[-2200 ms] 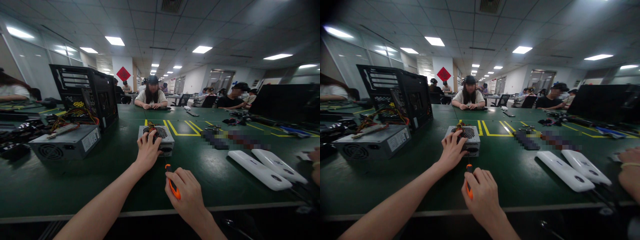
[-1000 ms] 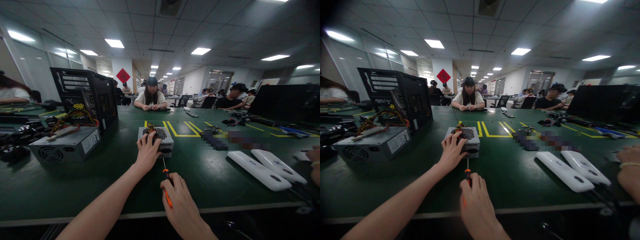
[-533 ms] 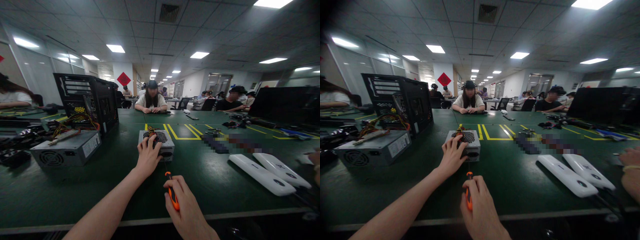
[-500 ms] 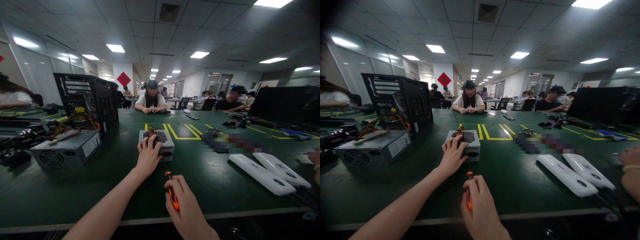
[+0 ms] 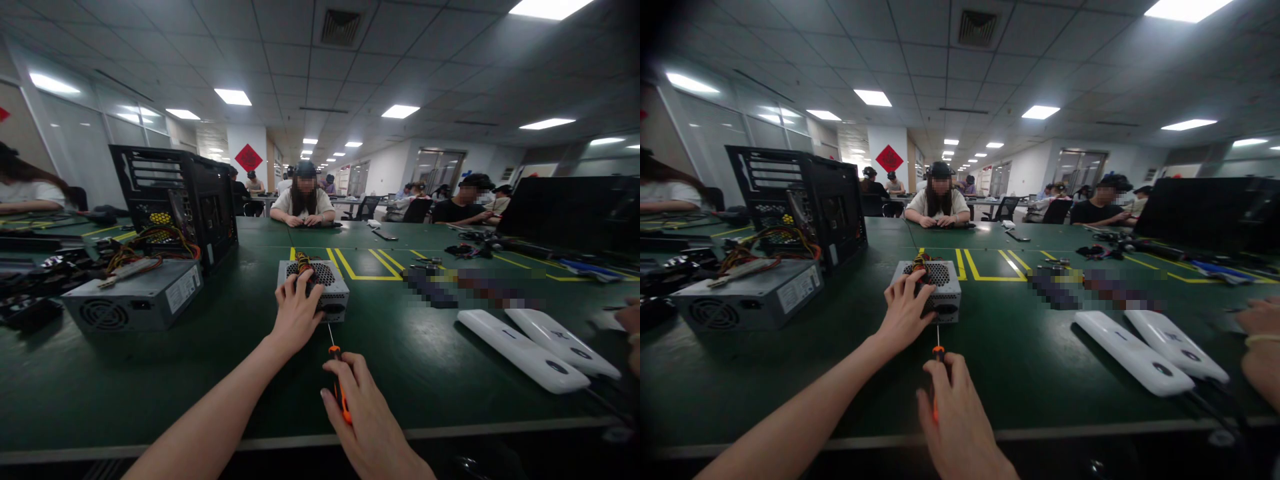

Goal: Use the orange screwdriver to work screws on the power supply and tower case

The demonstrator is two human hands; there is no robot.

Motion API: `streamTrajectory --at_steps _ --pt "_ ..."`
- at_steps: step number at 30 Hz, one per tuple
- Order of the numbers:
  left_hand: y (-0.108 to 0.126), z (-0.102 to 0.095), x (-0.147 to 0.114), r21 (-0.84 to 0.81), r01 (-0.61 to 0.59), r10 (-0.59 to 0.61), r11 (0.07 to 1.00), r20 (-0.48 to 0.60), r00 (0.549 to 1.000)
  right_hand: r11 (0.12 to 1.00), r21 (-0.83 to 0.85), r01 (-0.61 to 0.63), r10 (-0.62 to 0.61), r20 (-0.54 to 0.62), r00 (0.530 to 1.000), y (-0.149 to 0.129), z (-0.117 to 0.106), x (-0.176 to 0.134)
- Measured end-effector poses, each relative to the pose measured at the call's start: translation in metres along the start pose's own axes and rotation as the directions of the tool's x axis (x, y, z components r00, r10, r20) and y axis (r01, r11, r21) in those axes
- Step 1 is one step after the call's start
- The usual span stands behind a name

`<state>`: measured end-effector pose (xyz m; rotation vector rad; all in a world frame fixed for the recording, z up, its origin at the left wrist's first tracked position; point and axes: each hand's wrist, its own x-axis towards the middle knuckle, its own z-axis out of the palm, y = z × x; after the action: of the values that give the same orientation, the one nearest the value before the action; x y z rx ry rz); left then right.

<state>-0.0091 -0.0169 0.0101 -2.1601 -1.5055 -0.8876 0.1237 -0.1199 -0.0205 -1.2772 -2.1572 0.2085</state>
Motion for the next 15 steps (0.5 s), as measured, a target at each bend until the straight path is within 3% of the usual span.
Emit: streamTrajectory --at_steps 5,9,15 --pt "-0.001 0.001 0.0 0.002 -0.008 0.008 1.0 -0.002 1.0 0.99 0.131 -0.045 0.046 -0.005 0.999 0.002 -0.008 0.0" --pt "-0.002 0.002 0.0 0.012 -0.013 0.013 1.0 0.001 1.0 0.97 0.244 -0.02 0.042 -0.086 0.995 0.008 -0.012 0.001" --pt "-0.001 0.002 0.0 0.011 -0.005 0.005 1.0 -0.015 1.0 0.959 0.283 0.02 0.033 -0.183 0.983 0.012 -0.011 0.003"
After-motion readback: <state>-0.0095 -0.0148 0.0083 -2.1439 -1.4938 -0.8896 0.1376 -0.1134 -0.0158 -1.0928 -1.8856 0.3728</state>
